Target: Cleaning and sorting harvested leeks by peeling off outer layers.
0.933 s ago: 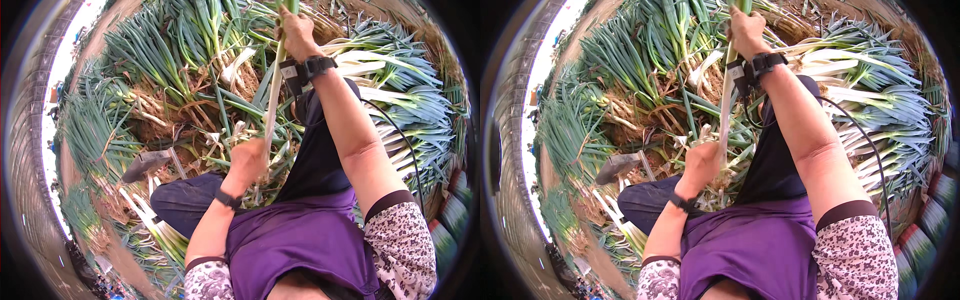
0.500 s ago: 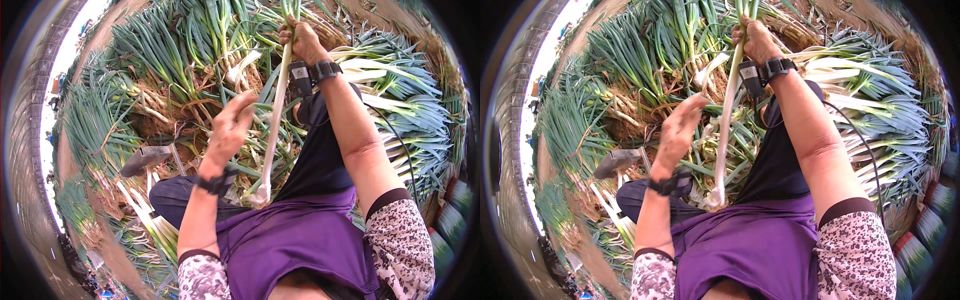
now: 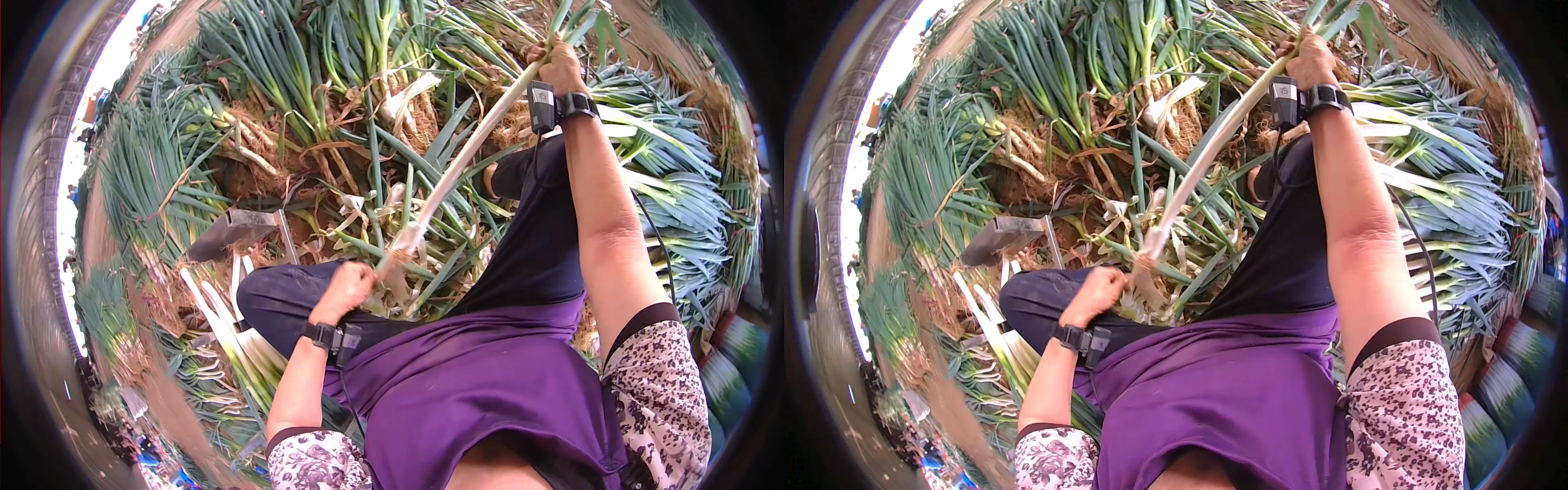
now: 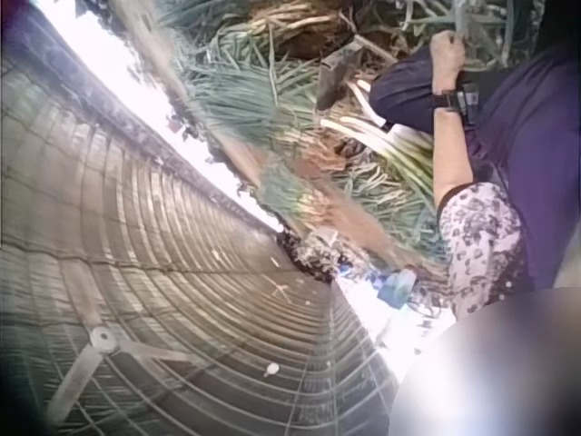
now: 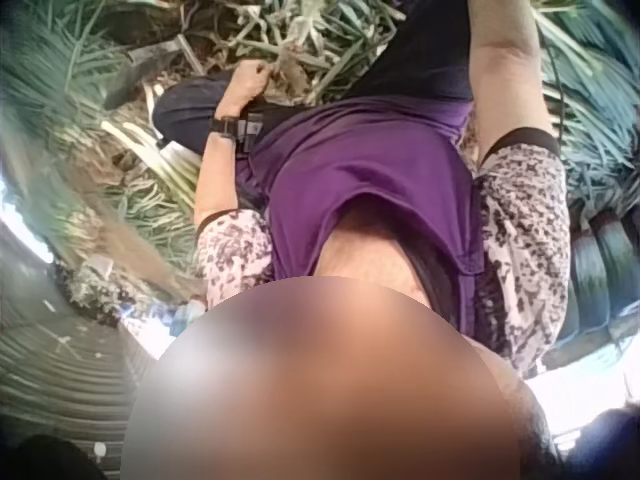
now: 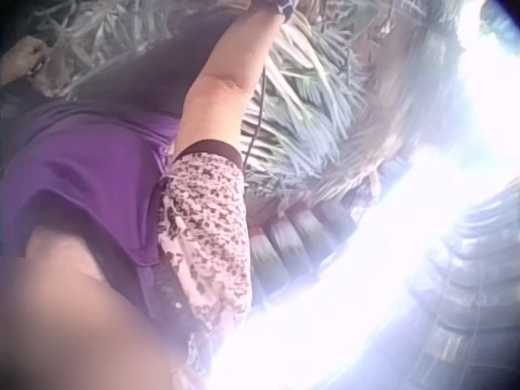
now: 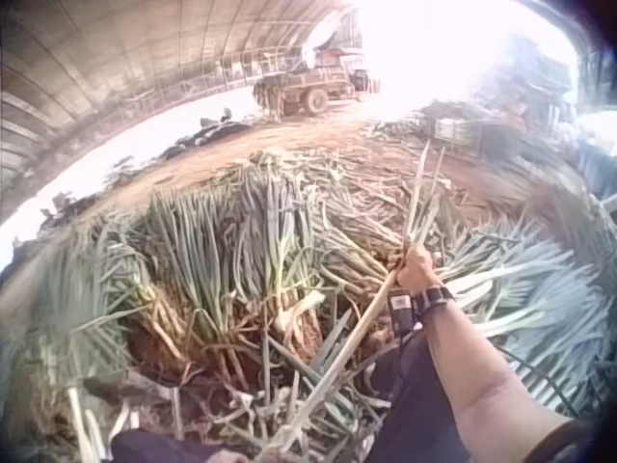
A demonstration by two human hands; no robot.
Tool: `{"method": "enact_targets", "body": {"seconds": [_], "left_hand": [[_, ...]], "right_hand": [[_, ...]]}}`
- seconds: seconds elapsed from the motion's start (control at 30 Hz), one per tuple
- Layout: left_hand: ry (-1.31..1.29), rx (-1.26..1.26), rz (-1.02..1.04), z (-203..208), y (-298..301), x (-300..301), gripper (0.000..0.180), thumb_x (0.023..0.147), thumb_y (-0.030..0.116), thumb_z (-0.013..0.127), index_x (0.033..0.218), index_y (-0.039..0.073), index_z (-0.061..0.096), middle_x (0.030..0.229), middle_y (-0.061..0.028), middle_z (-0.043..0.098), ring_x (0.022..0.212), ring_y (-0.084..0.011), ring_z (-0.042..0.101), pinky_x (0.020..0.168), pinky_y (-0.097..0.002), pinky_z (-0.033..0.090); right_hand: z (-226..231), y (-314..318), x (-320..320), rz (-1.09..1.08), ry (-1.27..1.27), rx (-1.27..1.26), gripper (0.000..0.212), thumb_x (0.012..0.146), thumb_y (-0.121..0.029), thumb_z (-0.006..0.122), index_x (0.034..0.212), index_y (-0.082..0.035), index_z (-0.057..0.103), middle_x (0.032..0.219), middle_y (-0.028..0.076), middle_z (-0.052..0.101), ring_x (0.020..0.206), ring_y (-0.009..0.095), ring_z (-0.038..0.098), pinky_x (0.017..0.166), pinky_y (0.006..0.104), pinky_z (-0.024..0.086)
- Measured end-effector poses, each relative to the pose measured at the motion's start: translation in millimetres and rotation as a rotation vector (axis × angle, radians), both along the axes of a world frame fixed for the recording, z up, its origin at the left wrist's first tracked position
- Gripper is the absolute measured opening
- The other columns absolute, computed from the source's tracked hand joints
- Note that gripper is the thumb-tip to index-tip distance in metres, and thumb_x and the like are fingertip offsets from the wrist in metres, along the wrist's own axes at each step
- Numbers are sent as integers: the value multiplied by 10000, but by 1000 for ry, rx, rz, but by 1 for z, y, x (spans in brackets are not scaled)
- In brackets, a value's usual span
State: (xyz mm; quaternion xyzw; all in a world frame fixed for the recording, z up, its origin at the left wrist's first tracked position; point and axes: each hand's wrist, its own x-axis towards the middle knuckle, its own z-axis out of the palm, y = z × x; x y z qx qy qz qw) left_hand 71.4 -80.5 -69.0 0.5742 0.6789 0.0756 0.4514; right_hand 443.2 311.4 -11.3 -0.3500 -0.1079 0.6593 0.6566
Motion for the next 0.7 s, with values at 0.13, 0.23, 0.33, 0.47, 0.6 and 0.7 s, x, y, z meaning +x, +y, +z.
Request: {"method": "enact_targets", "body": {"seconds": [0.13, 0.23, 0.33, 0.47, 0.6, 0.7], "left_hand": [[-354, 444, 225, 31, 46, 9, 372, 929, 300, 536, 1166, 12, 547, 920, -125, 678, 870, -194, 636, 782, -312, 487], [-1007, 91, 243, 62, 66, 50, 569, 936, 407, 524, 1333, 19, 404, 960, -141, 672, 939, -187, 619, 846, -268, 460], [-1252, -297, 82, 95, 51, 79, 459, 911, 324, 590, 1197, -19, 482, 744, -44, 593, 643, -106, 554, 570, -239, 439], [-1315, -389, 273, 98, 15, 93, 374, 927, 263, 574, 1159, -24, 514, 630, 51, 393, 523, -42, 364, 469, -192, 306], [-1269, -353, 404, 118, -20, 83, 315, 988, 256, 462, 1098, -27, 544, 621, 52, 380, 513, -35, 305, 465, -201, 265], [-889, -171, 332, 125, -38, 80, 312, 994, 264, 447, 1037, -25, 558, 611, 55, 366, 515, -33, 299, 469, -194, 256]], "right_hand": [[6, -6, -17, 15, 33, -40, 211, 961, -255, 494, 924, -67, 406, 742, 78, 422, 556, 177, 412, 472, 312, 390], [18, -19, -25, -3, -37, -25, 232, 965, -248, 488, 915, -46, 384, 751, 73, 404, 576, 167, 405, 472, 294, 404], [33, -20, -20, -40, -209, -68, 233, 977, -253, 454, 889, -55, 372, 715, 69, 411, 538, 166, 407, 453, 291, 395], [34, -5, 16, 75, -350, -113, 219, 983, -249, 438, 895, -63, 364, 686, 63, 413, 509, 156, 379, 440, 282, 359], [15, -18, -17, 69, -237, -139, 164, 964, -199, 443, 897, -65, 376, 730, 71, 415, 541, 163, 391, 479, 294, 374], [-24, 5, 8, 174, -235, -211, 128, 937, -163, 447, 879, -64, 390, 713, 80, 428, 558, 170, 422, 494, 304, 400]]}}
